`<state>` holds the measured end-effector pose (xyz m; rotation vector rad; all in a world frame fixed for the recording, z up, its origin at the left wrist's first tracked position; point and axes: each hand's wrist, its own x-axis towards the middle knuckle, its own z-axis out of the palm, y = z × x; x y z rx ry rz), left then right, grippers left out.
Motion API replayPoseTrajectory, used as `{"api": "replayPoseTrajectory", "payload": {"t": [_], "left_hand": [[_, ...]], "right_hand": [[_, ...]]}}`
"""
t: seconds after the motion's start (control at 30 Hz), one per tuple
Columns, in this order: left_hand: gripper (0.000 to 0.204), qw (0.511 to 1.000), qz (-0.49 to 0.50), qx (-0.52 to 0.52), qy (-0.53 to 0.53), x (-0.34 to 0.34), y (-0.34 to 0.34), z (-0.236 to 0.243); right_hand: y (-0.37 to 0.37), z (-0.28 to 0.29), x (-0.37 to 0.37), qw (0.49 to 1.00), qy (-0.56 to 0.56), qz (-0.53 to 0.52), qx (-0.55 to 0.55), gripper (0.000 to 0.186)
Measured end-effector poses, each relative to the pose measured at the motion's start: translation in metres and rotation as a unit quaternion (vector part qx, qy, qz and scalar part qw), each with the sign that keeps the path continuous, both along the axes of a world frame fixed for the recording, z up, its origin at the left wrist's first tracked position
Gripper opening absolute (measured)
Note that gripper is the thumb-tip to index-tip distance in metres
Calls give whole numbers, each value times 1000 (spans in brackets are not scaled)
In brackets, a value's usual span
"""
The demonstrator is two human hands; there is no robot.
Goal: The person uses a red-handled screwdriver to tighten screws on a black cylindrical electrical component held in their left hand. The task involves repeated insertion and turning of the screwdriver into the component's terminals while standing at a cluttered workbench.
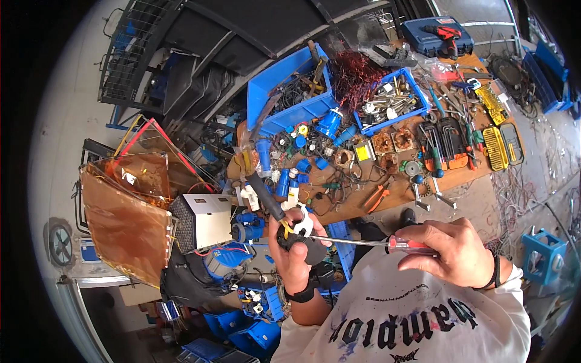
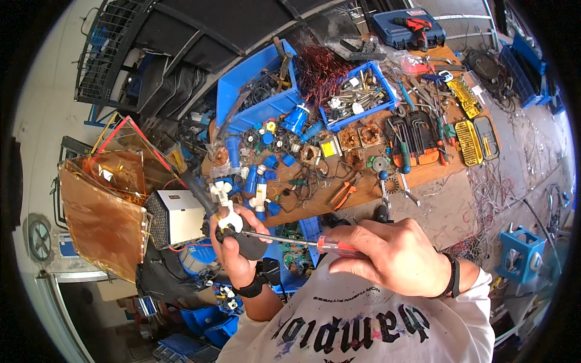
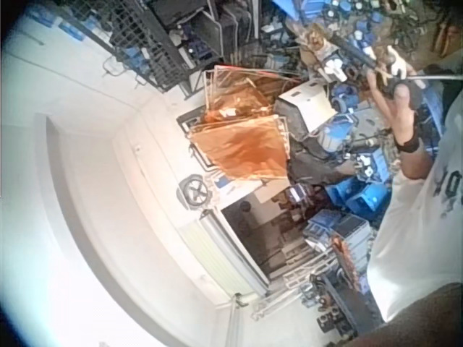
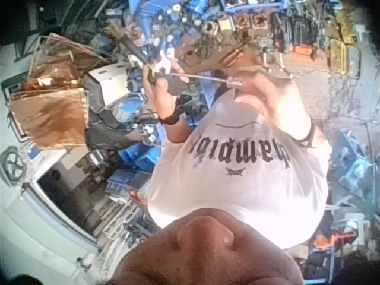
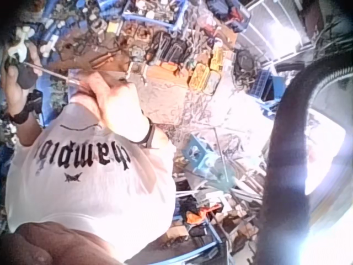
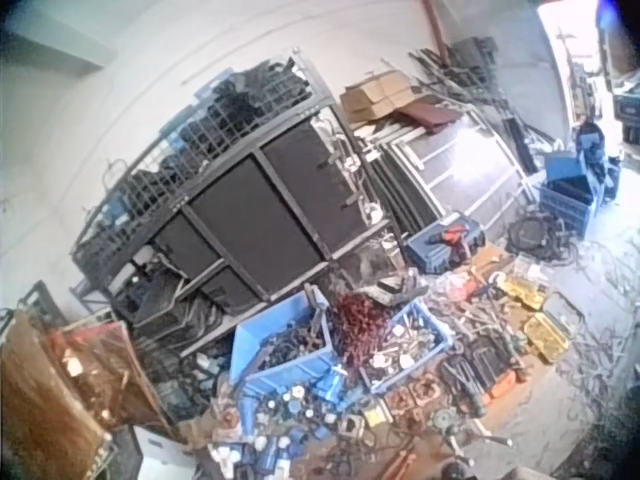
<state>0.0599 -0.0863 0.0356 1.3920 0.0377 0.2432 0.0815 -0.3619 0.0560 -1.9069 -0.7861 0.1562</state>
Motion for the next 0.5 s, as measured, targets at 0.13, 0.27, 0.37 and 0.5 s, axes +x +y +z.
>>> {"api": "replayPoseTrajectory", "payload": {"t": [0.13,0.27,0.37,0.5], "left_hand": [[66,1000,0,-14,-4,0,-1,-1],[67,1000,2,-10,0,0,-2,1],[68,1000,11,-7,-3,-1,-3,-2],[70,1000,5,-7,-3,-2,-2,-3]], "right_hand": [[2,-4,3,997,-68,-33,20,33],[5,-1,7,988,-132,-66,52,29],[4,0,8,980,-166,-69,91,29],[7,-5,6,976,-157,-90,123,32]]}}
